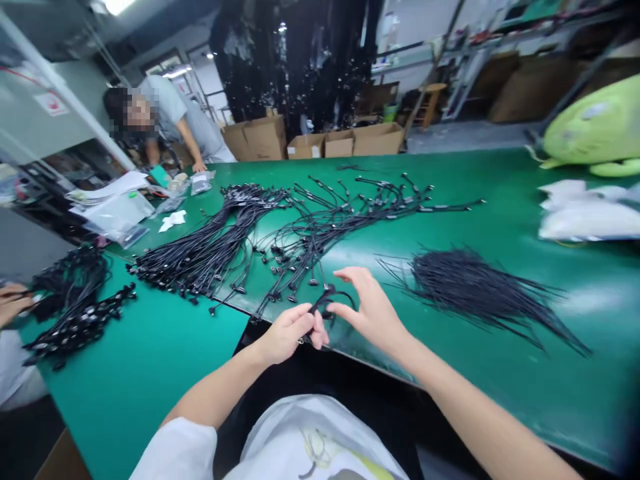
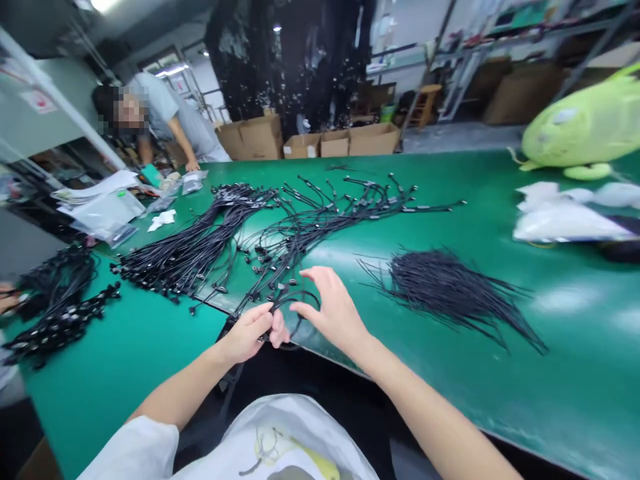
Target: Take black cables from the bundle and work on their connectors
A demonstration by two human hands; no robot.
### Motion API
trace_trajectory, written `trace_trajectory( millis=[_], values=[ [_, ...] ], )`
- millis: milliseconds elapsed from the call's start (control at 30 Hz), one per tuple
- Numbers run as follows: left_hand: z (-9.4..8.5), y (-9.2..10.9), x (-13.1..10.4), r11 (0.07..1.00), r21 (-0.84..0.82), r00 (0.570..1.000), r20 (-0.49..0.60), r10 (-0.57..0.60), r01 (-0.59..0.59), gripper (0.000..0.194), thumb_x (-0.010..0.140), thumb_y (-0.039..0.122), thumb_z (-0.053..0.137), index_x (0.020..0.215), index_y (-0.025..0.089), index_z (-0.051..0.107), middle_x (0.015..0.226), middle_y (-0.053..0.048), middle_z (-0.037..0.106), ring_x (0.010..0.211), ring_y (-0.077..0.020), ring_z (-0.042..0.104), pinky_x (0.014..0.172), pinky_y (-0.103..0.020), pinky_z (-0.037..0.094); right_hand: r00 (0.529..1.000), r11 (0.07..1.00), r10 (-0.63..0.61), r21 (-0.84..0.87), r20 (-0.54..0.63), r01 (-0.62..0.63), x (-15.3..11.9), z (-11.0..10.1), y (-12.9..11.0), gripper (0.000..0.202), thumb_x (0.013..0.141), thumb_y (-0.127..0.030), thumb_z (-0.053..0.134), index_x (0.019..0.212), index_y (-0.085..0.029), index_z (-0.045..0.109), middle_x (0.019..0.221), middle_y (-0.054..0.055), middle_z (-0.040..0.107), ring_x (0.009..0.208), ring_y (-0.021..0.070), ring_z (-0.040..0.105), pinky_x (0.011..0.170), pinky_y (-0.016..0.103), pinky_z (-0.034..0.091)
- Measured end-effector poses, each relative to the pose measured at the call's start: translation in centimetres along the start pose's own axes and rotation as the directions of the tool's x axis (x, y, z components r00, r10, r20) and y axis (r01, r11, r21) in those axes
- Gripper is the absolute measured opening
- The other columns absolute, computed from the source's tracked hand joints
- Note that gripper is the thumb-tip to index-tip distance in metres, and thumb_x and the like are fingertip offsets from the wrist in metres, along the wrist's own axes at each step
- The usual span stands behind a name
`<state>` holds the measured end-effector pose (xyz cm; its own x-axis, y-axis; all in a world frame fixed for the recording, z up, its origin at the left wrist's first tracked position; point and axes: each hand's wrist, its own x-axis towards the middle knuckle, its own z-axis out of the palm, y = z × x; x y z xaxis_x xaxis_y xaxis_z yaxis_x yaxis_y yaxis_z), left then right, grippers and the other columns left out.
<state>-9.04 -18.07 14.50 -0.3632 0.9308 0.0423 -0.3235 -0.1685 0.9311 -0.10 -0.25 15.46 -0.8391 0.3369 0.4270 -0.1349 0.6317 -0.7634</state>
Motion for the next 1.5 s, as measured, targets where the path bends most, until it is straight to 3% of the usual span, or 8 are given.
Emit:
trace_trajectory(
  millis=[233, 400, 567, 700, 800, 1000, 1233, 1500],
  values=[
    [1.0, -4.1, 0.3, 0.934, -0.32, 0.928, -0.275, -0.251, 0.158, 0.053, 0.069, 0.063, 0.074, 0.083, 0.012, 0.066, 0.095, -0.011, 0.065, 0.094, -0.0225, 0.06, 0.09, -0.037, 0.042, 0.851, 0.72, 0.496, 0.467, 0.172, -0.514, -1.9, 3.9, 2.6, 0.038, 0.08, -0.055, 0.059, 0.075, -0.018, 0.053, 0.05, -0.007, 0.03, 0.043, 0.0072, 0.026, 0.041, 0.02, 0.021],
    [0.8, -5.8, 1.0, 0.873, -0.487, 0.885, -0.419, -0.202, -0.031, 0.05, 0.071, 0.061, 0.074, 0.07, 0.017, 0.052, 0.059, 0.005, 0.044, 0.063, -0.0138, 0.052, 0.078, -0.036, 0.046, 0.783, 0.402, 0.529, 0.716, 0.328, -0.572, -2.8, 4.7, 1.4, 0.047, 0.075, -0.058, 0.069, 0.068, -0.019, 0.043, 0.055, -0.009, 0.024, 0.044, 0.0035, 0.011, 0.035, 0.017, 0.014],
    [0.8, -5.2, 0.7, 0.992, -0.098, 0.976, -0.192, -0.1, 0.082, 0.057, 0.075, 0.074, 0.059, 0.08, 0.017, 0.054, 0.06, 0.005, 0.041, 0.059, -0.0145, 0.05, 0.077, -0.038, 0.046, 0.861, 0.401, 0.425, 0.795, 0.278, -0.455, -3.4, 4.1, 0.1, 0.051, 0.082, -0.067, 0.053, 0.069, -0.019, 0.043, 0.064, 0.0, 0.042, 0.049, 0.0103, 0.039, 0.038, 0.023, 0.039],
    [0.9, -5.2, -0.5, 0.947, 0.28, 0.986, -0.109, -0.129, 0.155, 0.038, 0.088, 0.055, 0.054, 0.077, 0.019, 0.054, 0.062, 0.001, 0.053, 0.063, -0.0163, 0.051, 0.074, -0.033, 0.042, 0.876, 0.578, 0.365, 0.661, 0.314, -0.478, -4.5, 4.3, -1.2, 0.043, 0.081, -0.06, 0.059, 0.098, -0.021, 0.057, 0.106, 0.01, 0.058, 0.068, 0.017, 0.058, 0.042, 0.024, 0.046],
    [0.8, -5.5, -1.5, 0.858, 0.477, 0.967, 0.06, -0.249, 0.192, 0.036, 0.092, 0.043, 0.04, 0.069, 0.02, 0.054, 0.068, -0.002, 0.056, 0.07, -0.0182, 0.054, 0.079, -0.034, 0.044, 0.843, 0.576, 0.402, 0.617, 0.357, -0.536, -5.0, 5.1, -1.6, 0.036, 0.083, -0.056, 0.059, 0.085, -0.02, 0.053, 0.077, 0.002, 0.055, 0.05, 0.0114, 0.05, 0.035, 0.02, 0.037],
    [1.1, -7.4, -1.8, 0.93, 0.265, 0.953, 0.096, -0.288, 0.255, 0.024, 0.077, 0.044, 0.058, 0.072, 0.021, 0.054, 0.076, -0.002, 0.051, 0.081, -0.0204, 0.052, 0.089, -0.039, 0.044, 0.902, 0.548, 0.389, 0.739, 0.19, -0.392, -5.4, 6.2, -0.8, 0.051, 0.069, -0.063, 0.068, 0.089, -0.023, 0.044, 0.081, -0.003, 0.049, 0.037, 0.0033, 0.038, 0.036, 0.02, 0.028],
    [1.2, -8.9, -1.5, 0.873, 0.078, 0.781, 0.414, -0.467, 0.481, 0.047, 0.06, 0.059, 0.075, 0.079, 0.017, 0.065, 0.077, -0.005, 0.061, 0.075, -0.0235, 0.061, 0.088, -0.044, 0.046, 0.822, 0.622, 0.346, 0.545, 0.453, -0.562, -6.2, 4.3, -0.9, 0.031, 0.07, -0.036, 0.066, 0.092, -0.022, 0.049, 0.06, -0.005, 0.051, 0.046, 0.0095, 0.043, 0.049, 0.024, 0.038],
    [2.3, -9.2, -1.6, 0.785, -0.125, 0.744, 0.437, -0.505, 0.607, 0.059, 0.047, 0.059, 0.087, 0.08, 0.017, 0.062, 0.077, -0.003, 0.058, 0.063, -0.0182, 0.057, 0.068, -0.039, 0.047, 0.783, 0.382, 0.376, 0.687, 0.495, -0.618, -5.7, 4.1, -0.5, 0.038, 0.078, -0.051, 0.067, 0.074, -0.018, 0.049, 0.064, -0.003, 0.048, 0.045, 0.0063, 0.039, 0.044, 0.02, 0.033]
  ],
)
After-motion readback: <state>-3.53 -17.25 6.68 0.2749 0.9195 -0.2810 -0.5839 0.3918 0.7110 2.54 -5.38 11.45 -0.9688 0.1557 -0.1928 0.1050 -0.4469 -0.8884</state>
